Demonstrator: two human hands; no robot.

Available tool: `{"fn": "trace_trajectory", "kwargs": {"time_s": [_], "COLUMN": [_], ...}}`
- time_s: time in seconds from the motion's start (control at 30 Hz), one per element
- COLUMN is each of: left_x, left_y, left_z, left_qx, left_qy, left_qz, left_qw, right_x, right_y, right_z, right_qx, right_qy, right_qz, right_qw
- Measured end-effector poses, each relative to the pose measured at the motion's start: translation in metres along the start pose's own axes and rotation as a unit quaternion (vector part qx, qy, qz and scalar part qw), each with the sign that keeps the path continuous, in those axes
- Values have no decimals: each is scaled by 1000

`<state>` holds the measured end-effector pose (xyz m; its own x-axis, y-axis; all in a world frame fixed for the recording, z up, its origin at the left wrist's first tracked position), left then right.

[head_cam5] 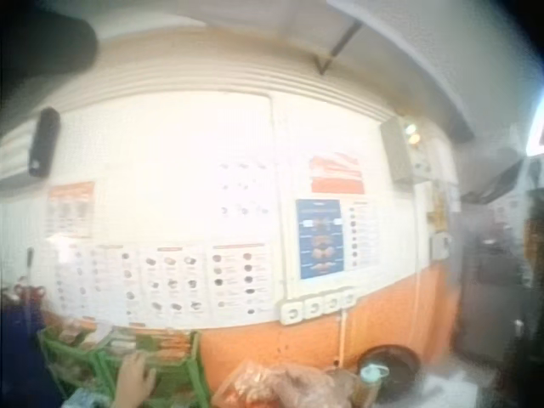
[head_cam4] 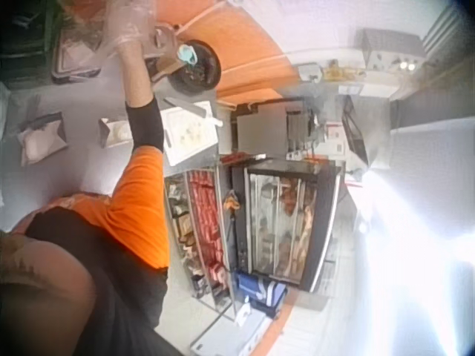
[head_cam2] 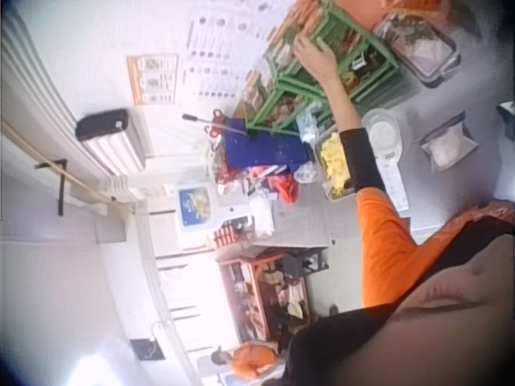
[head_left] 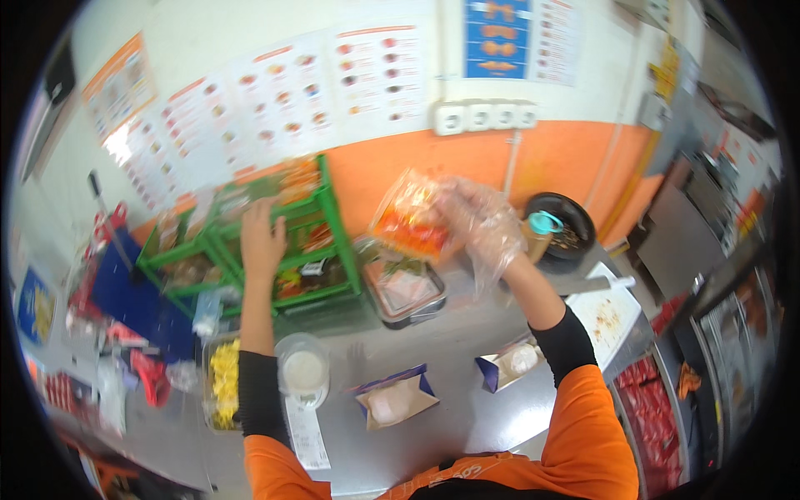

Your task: The person assembles food boxes by adding rice, sauce, scrambled eggs, and sliced fried chicken. They use a ladle, knife, and gloves to handle the ingredients and place them into branded boxes, then close and arrange the boxes on the counter.

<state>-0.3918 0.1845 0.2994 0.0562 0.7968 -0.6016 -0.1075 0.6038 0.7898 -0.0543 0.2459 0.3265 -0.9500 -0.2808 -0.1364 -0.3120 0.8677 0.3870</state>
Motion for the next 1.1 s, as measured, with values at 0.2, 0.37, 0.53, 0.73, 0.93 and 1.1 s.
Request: {"fn": "trace_trajectory", "kwargs": {"time_s": [0.2, 0.37, 0.53, 0.73, 0.93, 1.1], "left_x": [48, 56, 69, 66, 65, 58], "left_y": [42, 33, 41, 41, 42, 45], "left_z": [10, 2, 10, 9, 9, 9], "left_qx": [79, 54, 43, 90, 107, 97], "left_qy": [35, 57, 101, 133, 156, 163], "left_qz": [0, -26, -27, 0, -10, -1], "left_qw": [996, 997, 994, 987, 982, 982], "right_x": [-80, -85, -96, -119, -122, -122], "right_y": [-49, -84, -108, -132, -137, -139], "right_z": [-18, -3, 11, 27, 9, 4], "right_qx": [-118, -64, -46, -1, 3, 76], "right_qy": [146, 695, 811, 344, 276, 342], "right_qz": [-87, -153, -90, 193, 188, 172], "right_qw": [978, 699, 577, 919, 943, 921]}}
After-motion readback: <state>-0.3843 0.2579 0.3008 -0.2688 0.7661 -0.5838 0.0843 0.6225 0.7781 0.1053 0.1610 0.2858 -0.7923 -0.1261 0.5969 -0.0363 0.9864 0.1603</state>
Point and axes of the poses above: each hand's wrist, its own y-axis towards the middle knuckle, its own x-axis out of the palm, z = x × y, the point moved 7 cm from there along y, towards the middle knuckle, and after that the axes turned 4 degrees about y, right-handed, at the moved point
